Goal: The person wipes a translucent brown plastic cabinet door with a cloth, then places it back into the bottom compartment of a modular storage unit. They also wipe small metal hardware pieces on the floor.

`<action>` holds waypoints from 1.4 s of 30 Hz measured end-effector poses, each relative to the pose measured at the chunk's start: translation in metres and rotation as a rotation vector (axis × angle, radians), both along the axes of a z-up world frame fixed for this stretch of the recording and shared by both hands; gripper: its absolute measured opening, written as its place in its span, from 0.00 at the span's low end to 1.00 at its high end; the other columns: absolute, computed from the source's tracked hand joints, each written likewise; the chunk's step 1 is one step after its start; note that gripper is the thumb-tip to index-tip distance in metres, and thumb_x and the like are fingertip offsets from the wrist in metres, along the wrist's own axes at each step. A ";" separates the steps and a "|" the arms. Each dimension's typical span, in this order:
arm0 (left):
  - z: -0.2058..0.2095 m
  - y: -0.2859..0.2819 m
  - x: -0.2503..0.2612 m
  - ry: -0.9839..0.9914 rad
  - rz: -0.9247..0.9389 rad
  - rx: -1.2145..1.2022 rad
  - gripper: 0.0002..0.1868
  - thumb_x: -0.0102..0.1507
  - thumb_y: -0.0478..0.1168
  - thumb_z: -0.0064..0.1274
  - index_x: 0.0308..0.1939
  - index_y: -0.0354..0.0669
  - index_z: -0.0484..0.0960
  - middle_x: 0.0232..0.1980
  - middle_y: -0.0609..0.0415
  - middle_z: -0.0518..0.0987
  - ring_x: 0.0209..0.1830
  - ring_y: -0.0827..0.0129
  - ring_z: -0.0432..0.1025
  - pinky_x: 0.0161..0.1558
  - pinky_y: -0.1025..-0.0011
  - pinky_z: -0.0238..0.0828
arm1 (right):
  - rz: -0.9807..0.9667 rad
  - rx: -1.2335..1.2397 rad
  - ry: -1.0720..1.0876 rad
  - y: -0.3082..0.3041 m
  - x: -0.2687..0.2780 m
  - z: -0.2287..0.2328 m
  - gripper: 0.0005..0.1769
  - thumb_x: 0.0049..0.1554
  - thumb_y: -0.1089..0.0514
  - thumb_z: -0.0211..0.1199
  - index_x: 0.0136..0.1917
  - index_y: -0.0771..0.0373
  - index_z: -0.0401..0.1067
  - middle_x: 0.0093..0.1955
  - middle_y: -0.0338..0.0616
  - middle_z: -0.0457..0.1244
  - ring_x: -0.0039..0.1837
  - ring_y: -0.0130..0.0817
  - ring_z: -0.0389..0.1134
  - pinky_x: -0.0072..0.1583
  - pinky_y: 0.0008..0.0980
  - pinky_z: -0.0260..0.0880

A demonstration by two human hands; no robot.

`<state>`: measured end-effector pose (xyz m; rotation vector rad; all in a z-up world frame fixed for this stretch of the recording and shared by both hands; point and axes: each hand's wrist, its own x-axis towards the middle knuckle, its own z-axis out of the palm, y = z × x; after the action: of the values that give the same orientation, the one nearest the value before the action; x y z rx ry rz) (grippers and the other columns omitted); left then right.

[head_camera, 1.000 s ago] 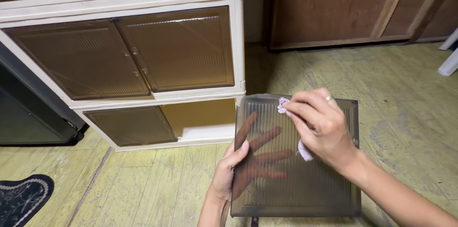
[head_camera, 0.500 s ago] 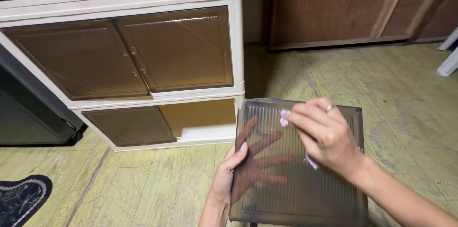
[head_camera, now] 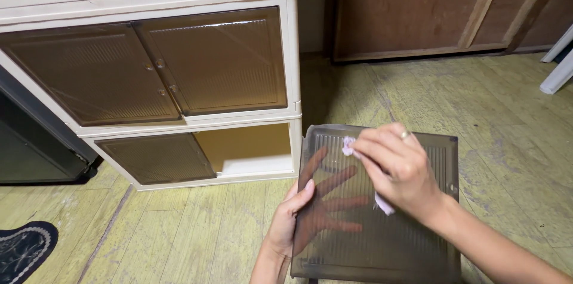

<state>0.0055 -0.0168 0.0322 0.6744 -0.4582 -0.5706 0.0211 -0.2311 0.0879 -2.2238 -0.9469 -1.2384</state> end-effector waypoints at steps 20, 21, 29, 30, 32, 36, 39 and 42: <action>-0.002 0.007 0.003 -0.024 0.030 -0.075 0.34 0.73 0.55 0.31 0.83 0.72 0.40 0.82 0.35 0.51 0.73 0.32 0.61 0.58 0.29 0.67 | 0.008 0.027 0.036 0.029 -0.009 -0.004 0.13 0.48 0.69 0.69 0.48 0.67 0.77 0.48 0.48 0.69 0.50 0.42 0.69 0.53 0.39 0.68; -0.002 0.008 0.004 -0.018 0.040 -0.073 0.34 0.73 0.55 0.31 0.83 0.72 0.40 0.82 0.34 0.51 0.73 0.33 0.61 0.57 0.29 0.68 | 0.046 -0.004 0.033 0.035 -0.021 -0.006 0.14 0.46 0.69 0.68 0.48 0.67 0.77 0.48 0.47 0.69 0.51 0.42 0.69 0.54 0.40 0.68; 0.003 0.016 0.004 -0.097 0.034 0.043 0.39 0.71 0.58 0.35 0.83 0.69 0.36 0.81 0.34 0.54 0.72 0.35 0.62 0.59 0.34 0.71 | 0.097 -0.102 0.046 0.033 -0.017 -0.007 0.16 0.45 0.69 0.69 0.49 0.67 0.78 0.48 0.46 0.70 0.50 0.40 0.70 0.50 0.37 0.65; 0.007 0.017 0.004 -0.101 0.006 0.045 0.40 0.71 0.58 0.37 0.82 0.70 0.36 0.81 0.34 0.54 0.70 0.33 0.63 0.58 0.34 0.71 | 0.073 -0.061 0.019 0.030 -0.008 -0.003 0.14 0.47 0.69 0.70 0.49 0.66 0.78 0.48 0.45 0.70 0.50 0.39 0.69 0.51 0.37 0.66; 0.013 0.021 0.002 -0.122 0.005 0.041 0.42 0.71 0.59 0.39 0.83 0.70 0.35 0.82 0.33 0.53 0.70 0.33 0.63 0.58 0.35 0.70 | 0.035 0.005 -0.011 0.032 0.003 0.002 0.12 0.49 0.68 0.70 0.48 0.66 0.78 0.48 0.45 0.69 0.50 0.40 0.69 0.53 0.38 0.67; 0.013 0.022 0.000 -0.121 0.071 0.114 0.42 0.68 0.63 0.37 0.82 0.70 0.36 0.81 0.35 0.53 0.70 0.35 0.64 0.57 0.32 0.71 | 0.078 0.010 -0.007 0.047 -0.021 -0.007 0.12 0.47 0.68 0.69 0.48 0.67 0.77 0.48 0.46 0.69 0.51 0.41 0.69 0.54 0.39 0.68; 0.010 0.022 0.002 -0.121 0.083 0.068 0.44 0.68 0.72 0.28 0.84 0.69 0.37 0.81 0.30 0.54 0.72 0.37 0.65 0.62 0.36 0.70 | 0.172 -0.099 -0.009 0.058 -0.047 -0.014 0.14 0.45 0.65 0.69 0.47 0.66 0.78 0.48 0.45 0.70 0.50 0.41 0.69 0.52 0.38 0.68; 0.006 0.020 0.003 -0.110 0.086 0.073 0.49 0.65 0.78 0.23 0.86 0.67 0.39 0.82 0.28 0.56 0.75 0.39 0.63 0.62 0.39 0.69 | 0.169 -0.129 0.029 0.057 -0.042 -0.014 0.15 0.46 0.65 0.70 0.49 0.66 0.79 0.48 0.45 0.70 0.49 0.40 0.69 0.48 0.36 0.65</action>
<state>0.0083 0.0028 0.0379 0.7945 -0.5103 -0.4726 -0.0209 -0.1745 0.0743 -2.1992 -1.2061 -1.0943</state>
